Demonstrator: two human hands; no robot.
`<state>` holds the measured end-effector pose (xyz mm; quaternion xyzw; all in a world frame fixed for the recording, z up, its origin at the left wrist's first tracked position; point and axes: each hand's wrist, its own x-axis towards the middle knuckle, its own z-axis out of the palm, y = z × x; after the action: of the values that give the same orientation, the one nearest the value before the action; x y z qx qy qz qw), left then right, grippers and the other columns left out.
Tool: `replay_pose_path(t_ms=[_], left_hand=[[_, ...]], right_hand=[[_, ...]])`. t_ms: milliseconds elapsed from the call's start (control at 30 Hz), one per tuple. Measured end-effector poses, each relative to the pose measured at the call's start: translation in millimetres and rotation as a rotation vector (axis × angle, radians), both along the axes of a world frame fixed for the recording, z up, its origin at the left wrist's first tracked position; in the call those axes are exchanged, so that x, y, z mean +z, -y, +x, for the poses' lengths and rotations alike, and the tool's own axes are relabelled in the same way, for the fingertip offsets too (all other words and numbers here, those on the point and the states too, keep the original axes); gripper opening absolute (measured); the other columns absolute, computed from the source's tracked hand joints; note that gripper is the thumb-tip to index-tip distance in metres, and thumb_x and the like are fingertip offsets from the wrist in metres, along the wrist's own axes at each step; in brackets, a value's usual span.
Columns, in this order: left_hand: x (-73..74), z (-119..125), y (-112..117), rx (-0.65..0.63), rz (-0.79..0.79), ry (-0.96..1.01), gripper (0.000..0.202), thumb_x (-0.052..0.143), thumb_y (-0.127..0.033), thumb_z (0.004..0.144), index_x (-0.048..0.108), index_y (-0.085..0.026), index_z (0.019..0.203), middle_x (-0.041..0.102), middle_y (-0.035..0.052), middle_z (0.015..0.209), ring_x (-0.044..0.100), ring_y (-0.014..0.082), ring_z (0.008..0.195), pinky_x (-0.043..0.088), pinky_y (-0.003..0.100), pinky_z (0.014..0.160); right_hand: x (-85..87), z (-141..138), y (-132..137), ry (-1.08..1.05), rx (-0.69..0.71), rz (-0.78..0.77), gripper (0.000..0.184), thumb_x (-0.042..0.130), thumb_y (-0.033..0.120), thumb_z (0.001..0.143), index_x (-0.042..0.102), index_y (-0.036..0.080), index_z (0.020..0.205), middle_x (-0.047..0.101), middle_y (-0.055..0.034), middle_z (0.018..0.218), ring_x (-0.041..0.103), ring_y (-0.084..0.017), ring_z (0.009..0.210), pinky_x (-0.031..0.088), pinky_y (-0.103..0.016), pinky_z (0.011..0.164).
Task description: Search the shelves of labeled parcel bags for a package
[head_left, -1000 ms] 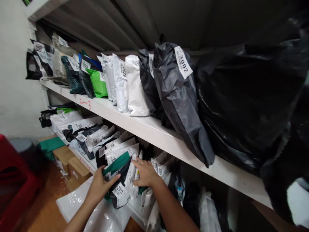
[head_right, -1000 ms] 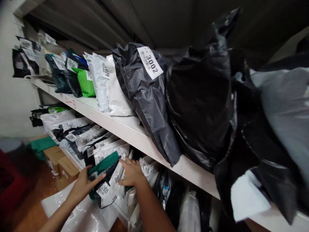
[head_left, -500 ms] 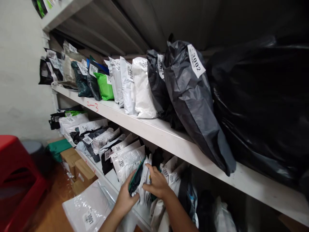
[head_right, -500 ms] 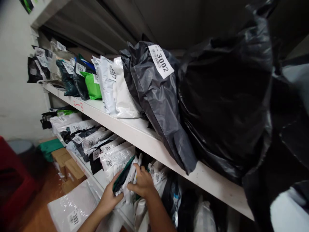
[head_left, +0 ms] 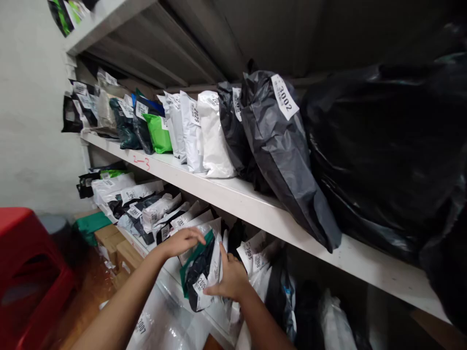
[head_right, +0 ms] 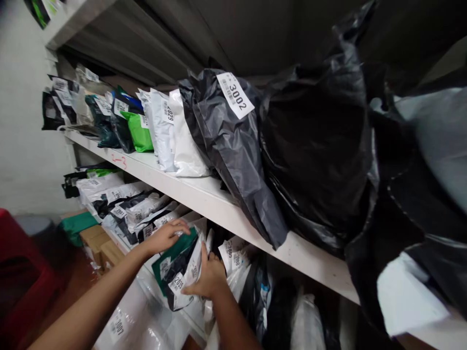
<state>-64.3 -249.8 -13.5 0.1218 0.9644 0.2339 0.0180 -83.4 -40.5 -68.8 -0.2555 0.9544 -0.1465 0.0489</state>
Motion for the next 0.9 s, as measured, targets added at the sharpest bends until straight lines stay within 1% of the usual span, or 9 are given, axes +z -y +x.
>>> replay_pose_path(t_ms=[67, 133, 167, 267, 333, 567, 733, 833, 900], left_hand=[[-2.9, -23.9, -10.2, 0.015, -0.102, -0.149, 0.061, 0.042, -0.002, 0.075, 0.055, -0.023, 0.13, 0.047, 0.0054, 0.143, 0.03, 0.0247, 0.14, 0.014, 0.045, 0.119], [-15.9, -47.3, -24.4, 0.023, -0.228, -0.185, 0.07, 0.053, -0.002, 0.068, 0.051, -0.024, 0.135, 0.038, 0.0098, 0.15, 0.011, 0.0362, 0.144, -0.004, 0.061, 0.115], [-23.5, -57.3, -30.5, 0.033, -0.28, -0.176, 0.072, 0.059, -0.003, 0.066, 0.052, -0.025, 0.134, 0.036, 0.0106, 0.151, 0.008, 0.0409, 0.144, -0.008, 0.066, 0.112], [-41.1, -76.3, -39.5, 0.145, -0.368, -0.13, 0.077, 0.067, -0.013, 0.064, 0.048, -0.029, 0.137, 0.032, 0.0126, 0.153, 0.009, 0.0483, 0.141, 0.0, 0.08, 0.101], [-46.7, -80.1, -40.1, 0.253, -0.39, -0.104, 0.077, 0.065, -0.018, 0.067, 0.043, -0.032, 0.14, 0.031, 0.0141, 0.153, 0.01, 0.0484, 0.141, 0.01, 0.084, 0.096], [-53.7, -71.8, -35.7, 0.514, -0.398, -0.07, 0.07, 0.059, -0.021, 0.074, 0.041, -0.034, 0.141, 0.038, 0.0166, 0.146, 0.028, 0.0449, 0.133, 0.021, 0.078, 0.097], [-44.5, -63.0, -10.4, 0.482, -0.371, -0.113, 0.072, 0.061, -0.02, 0.073, 0.041, -0.036, 0.14, 0.042, 0.0173, 0.14, 0.034, 0.044, 0.129, 0.028, 0.076, 0.094], [-35.0, -38.7, 10.2, 0.472, -0.308, -0.24, 0.074, 0.065, -0.045, 0.074, 0.04, -0.028, 0.141, 0.042, 0.0187, 0.136, 0.044, 0.0393, 0.123, 0.037, 0.061, 0.1], [-39.3, -11.0, 21.2, 0.608, -0.119, -0.428, 0.075, 0.05, -0.064, 0.079, 0.046, -0.014, 0.134, 0.049, 0.0195, 0.124, 0.05, 0.0351, 0.115, 0.04, 0.049, 0.101]], right_hand=[[0.1, 1.3, 2.7, -0.009, -0.006, 0.029, 0.144, 0.082, 0.06, 0.043, 0.001, 0.011, 0.151, 0.051, -0.0247, 0.128, 0.052, -0.04, 0.114, 0.038, -0.048, 0.1], [0.1, 1.9, 4.6, -0.019, -0.01, 0.038, 0.143, 0.081, 0.06, 0.044, 0.001, 0.01, 0.151, 0.052, -0.0257, 0.127, 0.053, -0.04, 0.113, 0.038, -0.049, 0.099], [-0.1, 2.0, 5.1, -0.02, -0.01, 0.033, 0.143, 0.081, 0.06, 0.045, 0.0, 0.01, 0.151, 0.052, -0.0255, 0.127, 0.053, -0.04, 0.113, 0.038, -0.049, 0.099], [-1.2, 1.3, 4.9, -0.017, -0.004, 0.031, 0.141, 0.08, 0.062, 0.046, -0.001, 0.015, 0.151, 0.054, -0.0235, 0.126, 0.054, -0.039, 0.112, 0.039, -0.049, 0.098], [-2.0, 0.6, 4.2, -0.015, 0.001, 0.045, 0.139, 0.08, 0.064, 0.046, 0.0, 0.019, 0.151, 0.054, -0.023, 0.125, 0.055, -0.039, 0.111, 0.04, -0.049, 0.097], [-3.1, -1.8, 10.4, -0.048, 0.059, 0.086, 0.134, 0.076, 0.067, 0.05, 0.001, 0.021, 0.151, 0.052, -0.0238, 0.127, 0.057, -0.041, 0.109, 0.039, -0.052, 0.096], [-4.8, -3.4, 24.2, -0.028, 0.102, 0.113, 0.13, 0.07, 0.072, 0.055, 0.003, 0.016, 0.151, 0.042, -0.0312, 0.138, 0.049, -0.045, 0.121, 0.035, -0.056, 0.099], [-7.2, -3.6, 28.5, -0.025, 0.067, 0.11, 0.132, 0.069, 0.075, 0.054, 0.004, 0.015, 0.151, 0.046, -0.032, 0.135, 0.051, -0.045, 0.118, 0.035, -0.058, 0.098], [-8.4, -3.2, 28.5, -0.036, 0.057, 0.089, 0.13, 0.07, 0.072, 0.055, 0.005, 0.014, 0.151, 0.051, -0.0298, 0.13, 0.055, -0.044, 0.112, 0.037, -0.057, 0.097]])
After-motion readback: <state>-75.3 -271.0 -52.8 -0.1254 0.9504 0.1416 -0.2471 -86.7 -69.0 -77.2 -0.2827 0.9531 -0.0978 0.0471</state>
